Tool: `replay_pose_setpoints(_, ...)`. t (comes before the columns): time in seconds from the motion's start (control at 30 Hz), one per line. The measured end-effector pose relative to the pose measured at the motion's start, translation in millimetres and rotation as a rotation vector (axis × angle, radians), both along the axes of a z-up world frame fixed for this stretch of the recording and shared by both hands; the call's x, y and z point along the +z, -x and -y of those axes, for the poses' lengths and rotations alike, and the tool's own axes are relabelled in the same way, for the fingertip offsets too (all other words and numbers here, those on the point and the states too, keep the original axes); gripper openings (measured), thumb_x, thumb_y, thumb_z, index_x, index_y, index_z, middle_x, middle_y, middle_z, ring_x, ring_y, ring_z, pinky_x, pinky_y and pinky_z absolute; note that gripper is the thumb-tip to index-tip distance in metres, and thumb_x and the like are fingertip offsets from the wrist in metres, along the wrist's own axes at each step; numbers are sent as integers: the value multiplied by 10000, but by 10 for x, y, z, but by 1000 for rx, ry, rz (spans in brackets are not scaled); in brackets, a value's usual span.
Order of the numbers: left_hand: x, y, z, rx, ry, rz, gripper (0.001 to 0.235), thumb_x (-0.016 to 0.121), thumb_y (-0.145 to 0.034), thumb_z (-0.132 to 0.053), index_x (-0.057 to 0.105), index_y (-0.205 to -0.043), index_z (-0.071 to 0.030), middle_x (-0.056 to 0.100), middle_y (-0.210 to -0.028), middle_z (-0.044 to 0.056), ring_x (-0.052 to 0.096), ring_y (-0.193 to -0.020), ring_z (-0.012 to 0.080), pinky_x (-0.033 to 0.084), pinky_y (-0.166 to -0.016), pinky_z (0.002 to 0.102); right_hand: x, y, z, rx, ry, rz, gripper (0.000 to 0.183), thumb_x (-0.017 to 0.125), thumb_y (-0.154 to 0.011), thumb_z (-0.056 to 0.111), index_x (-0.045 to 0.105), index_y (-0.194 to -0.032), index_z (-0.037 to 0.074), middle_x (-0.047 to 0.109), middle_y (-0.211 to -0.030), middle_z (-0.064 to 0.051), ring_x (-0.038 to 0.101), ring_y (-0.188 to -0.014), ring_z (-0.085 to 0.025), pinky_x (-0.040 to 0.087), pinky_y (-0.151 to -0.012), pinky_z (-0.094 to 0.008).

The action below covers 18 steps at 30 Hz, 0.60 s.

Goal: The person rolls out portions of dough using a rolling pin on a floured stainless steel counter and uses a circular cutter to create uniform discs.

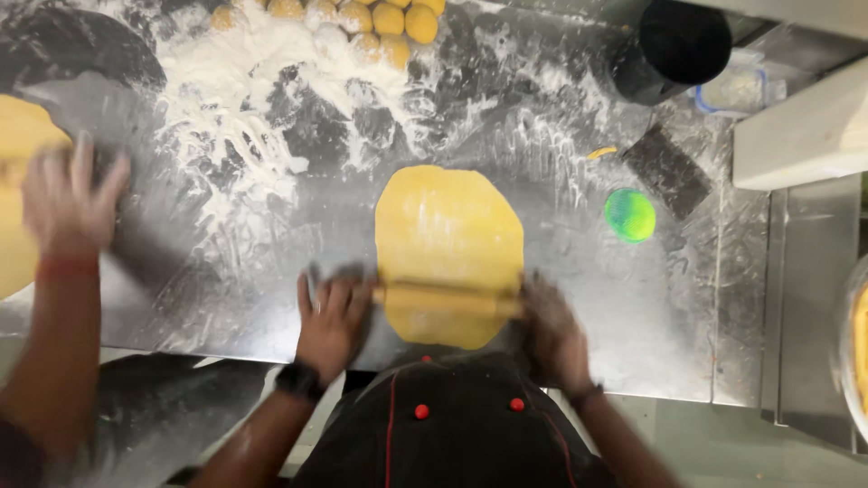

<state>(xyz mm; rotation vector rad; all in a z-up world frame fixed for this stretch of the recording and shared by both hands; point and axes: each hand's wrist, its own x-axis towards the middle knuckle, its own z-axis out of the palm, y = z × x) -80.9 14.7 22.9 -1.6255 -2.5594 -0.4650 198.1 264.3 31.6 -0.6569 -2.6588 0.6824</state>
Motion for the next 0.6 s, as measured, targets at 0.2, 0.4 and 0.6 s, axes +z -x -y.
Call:
replay_pose_setpoints(0.2, -87, 462, -714, -149, 51, -55, 541, 576, -964, -153, 521, -1501, -114, 475, -1434, 166, 435, -1403, 368, 148, -1218, 733, -35, 258, -534, -16, -113, 98, 521, 499, -984, 69, 561, -1486, -58, 473, -1569, -237, 385, -1463, -384, 302, -1188, -457)
replay_pose_setpoints(0.4, 64, 1015, -1859, -11, 127, 62, 276, 478, -1042, -123, 618, -1279, -135, 528, -1390, 155, 431, -1429, 365, 144, -1257, 680, -42, 1010, -1675, -70, 97, -8, 300, 556, -1025, 172, 704, -1276, 99, 585, -1479, -119, 493, -1469, -321, 411, -1222, -404)
replay_pose_setpoints(0.6, 44, 232, -194, -115, 87, 51, 560, 604, -840, -138, 558, -1398, -168, 516, -1381, 151, 441, -1348, 382, 139, -1192, 696, 170, -68, 185, -26, -48, 70, 530, 553, -976, 137, 495, -1499, 68, 480, -1592, -127, 402, -1512, -354, 312, -1248, -487)
